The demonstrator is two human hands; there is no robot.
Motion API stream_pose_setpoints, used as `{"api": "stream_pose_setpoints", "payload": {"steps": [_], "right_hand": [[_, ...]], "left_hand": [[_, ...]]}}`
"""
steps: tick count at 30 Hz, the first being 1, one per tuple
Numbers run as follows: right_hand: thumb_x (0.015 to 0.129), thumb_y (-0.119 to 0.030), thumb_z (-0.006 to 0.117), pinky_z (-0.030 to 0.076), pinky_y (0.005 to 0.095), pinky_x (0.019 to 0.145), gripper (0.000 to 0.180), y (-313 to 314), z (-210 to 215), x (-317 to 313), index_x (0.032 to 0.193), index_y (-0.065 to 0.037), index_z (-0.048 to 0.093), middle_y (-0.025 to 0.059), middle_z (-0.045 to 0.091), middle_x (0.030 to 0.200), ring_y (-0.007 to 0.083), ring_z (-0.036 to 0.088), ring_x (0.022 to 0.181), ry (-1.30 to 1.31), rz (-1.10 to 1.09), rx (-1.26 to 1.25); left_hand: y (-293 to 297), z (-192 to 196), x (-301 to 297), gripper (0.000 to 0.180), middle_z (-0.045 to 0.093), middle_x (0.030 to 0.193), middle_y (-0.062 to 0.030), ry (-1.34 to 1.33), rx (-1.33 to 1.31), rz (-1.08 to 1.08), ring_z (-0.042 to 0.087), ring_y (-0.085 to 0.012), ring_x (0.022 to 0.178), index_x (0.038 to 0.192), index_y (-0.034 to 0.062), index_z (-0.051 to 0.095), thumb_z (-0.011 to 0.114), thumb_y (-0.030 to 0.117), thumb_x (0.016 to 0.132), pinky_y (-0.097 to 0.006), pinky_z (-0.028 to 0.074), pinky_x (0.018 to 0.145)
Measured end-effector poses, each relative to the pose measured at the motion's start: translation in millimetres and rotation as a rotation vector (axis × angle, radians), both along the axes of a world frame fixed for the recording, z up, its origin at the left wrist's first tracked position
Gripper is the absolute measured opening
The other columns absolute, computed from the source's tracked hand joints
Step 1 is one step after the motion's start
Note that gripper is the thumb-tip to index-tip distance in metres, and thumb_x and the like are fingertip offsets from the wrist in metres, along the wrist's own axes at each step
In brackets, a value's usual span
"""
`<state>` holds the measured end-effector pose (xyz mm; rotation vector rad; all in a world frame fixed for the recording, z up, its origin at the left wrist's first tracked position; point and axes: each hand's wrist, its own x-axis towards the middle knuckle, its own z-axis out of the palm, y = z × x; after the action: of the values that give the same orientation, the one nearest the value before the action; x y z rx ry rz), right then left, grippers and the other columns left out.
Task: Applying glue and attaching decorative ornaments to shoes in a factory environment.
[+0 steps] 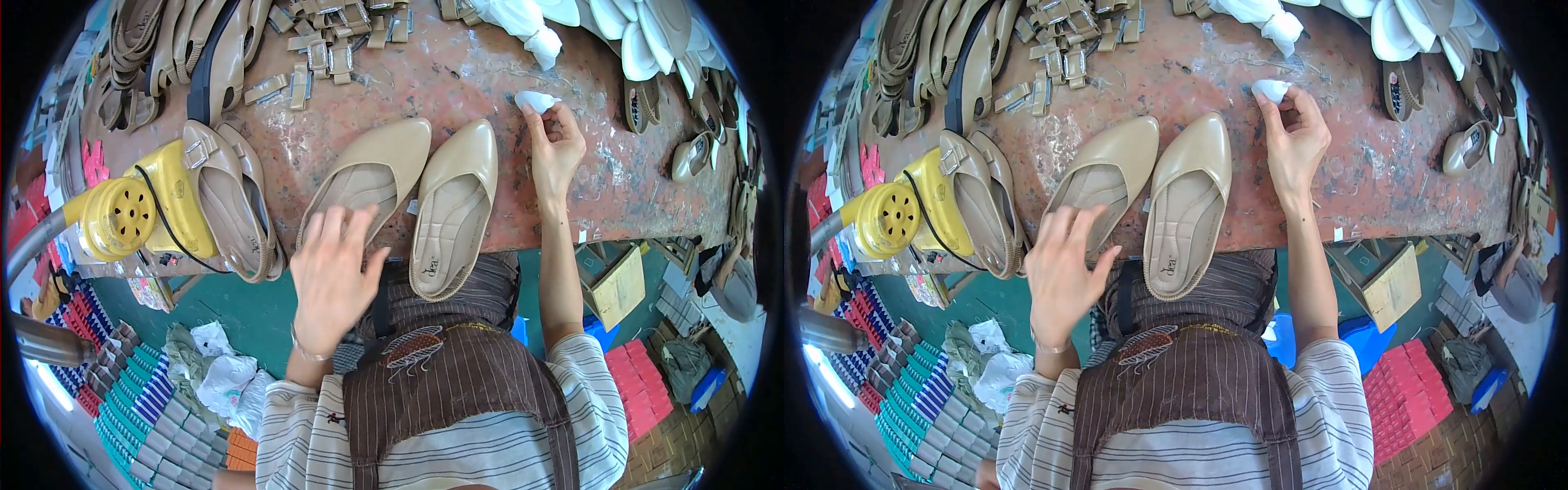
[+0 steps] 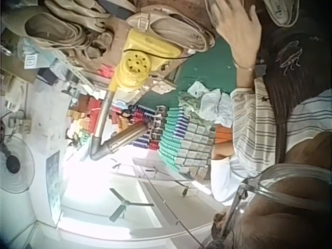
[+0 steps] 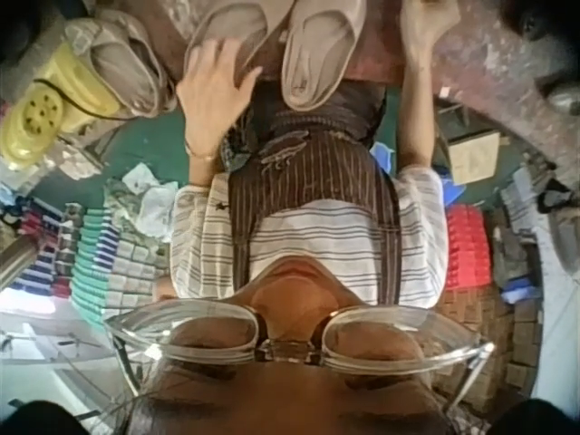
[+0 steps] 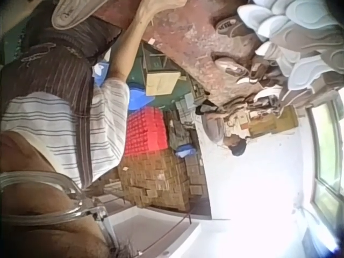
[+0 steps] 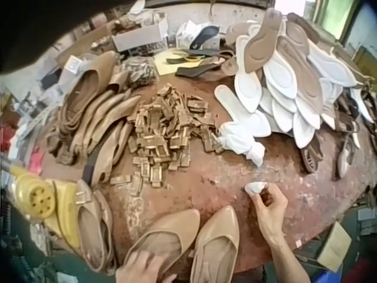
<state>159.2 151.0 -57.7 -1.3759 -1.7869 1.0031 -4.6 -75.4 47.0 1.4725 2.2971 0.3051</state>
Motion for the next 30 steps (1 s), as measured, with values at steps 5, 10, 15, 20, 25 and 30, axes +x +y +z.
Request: {"api": "stream_pose_setpoints", "payload": {"steps": [5, 10, 15, 20, 25, 30], "right_hand": [[0.087, -0.009, 0.068, 0.047, 0.0209, 0.064, 0.015, -17, 10, -1, 0.098, 0.002, 0.064, 0.0029, 0.066, 0.088, 0.0059, 0.059, 0.075, 0.197, 0.062, -0.15], [0.091, -0.006, 0.062, 0.052, 0.0244, 0.077, 0.012, -27, 9, 5, 0.097, 0.002, 0.056, 0.0087, 0.069, 0.097, 0.0088, 0.063, 0.085, 0.216, 0.188, -0.169], [0.093, -0.008, 0.059, 0.051, 0.0238, 0.075, 0.015, -49, 17, -8, 0.097, 0.001, 0.047, 0.0118, 0.068, 0.105, 0.0083, 0.061, 0.086, 0.292, 0.235, -0.231], [0.093, -0.007, 0.059, 0.053, 0.0229, 0.07, 0.016, -74, 24, -32, 0.097, 0.001, 0.046, 0.0132, 0.069, 0.102, 0.0089, 0.062, 0.087, 0.293, 0.24, -0.236], [0.091, -0.004, 0.059, 0.055, 0.0263, 0.073, 0.017, -96, 23, -43, 0.101, 0.003, 0.046, 0.0151, 0.068, 0.099, 0.0135, 0.065, 0.089, 0.277, 0.326, -0.334], [0.089, 0.0, 0.06, 0.055, 0.0277, 0.079, 0.016, -97, 27, -43, 0.103, 0.004, 0.052, 0.0143, 0.068, 0.101, 0.0145, 0.065, 0.094, 0.311, 0.395, -0.363]], "left_hand": [[-26, -46, -7, 0.047, 0.053, 0.067, -0.0128, -0.106, -0.029, 0.208, 0.057, -0.0358, 0.062, 0.119, 0.0081, 0.05, 0.059, -0.004, 0.074, -0.045, 0.046, 0.061], [-10, -40, -9, 0.039, 0.059, 0.095, -0.0215, 0.108, 0.023, 0.452, 0.059, -0.0386, 0.084, 0.12, 0.0054, 0.05, 0.062, 0.008, 0.083, -0.047, 0.047, 0.071], [4, -22, 43, 0.023, 0.061, 0.097, -0.0131, -0.358, 0.457, 0.261, 0.059, -0.0252, 0.095, 0.104, 0.0009, 0.064, 0.065, 0.002, 0.081, -0.036, 0.049, 0.081], [22, -48, 91, 0.068, 0.038, 0.138, -0.0192, -1.414, 0.472, 0.655, 0.041, -0.026, 0.129, 0.146, -0.0023, 0.019, 0.055, -0.002, 0.088, -0.037, 0.036, 0.107], [29, -49, 87, 0.069, 0.031, 0.143, -0.0203, -1.595, 0.742, 0.911, 0.034, -0.0274, 0.134, 0.142, -0.0059, 0.018, 0.058, -0.001, 0.086, -0.04, 0.025, 0.113], [22, -56, 65, 0.06, 0.033, 0.141, -0.0197, -1.775, 0.78, 1.039, 0.036, -0.0261, 0.132, 0.14, -0.008, 0.023, 0.053, -0.003, 0.088, -0.04, 0.026, 0.114]]}}
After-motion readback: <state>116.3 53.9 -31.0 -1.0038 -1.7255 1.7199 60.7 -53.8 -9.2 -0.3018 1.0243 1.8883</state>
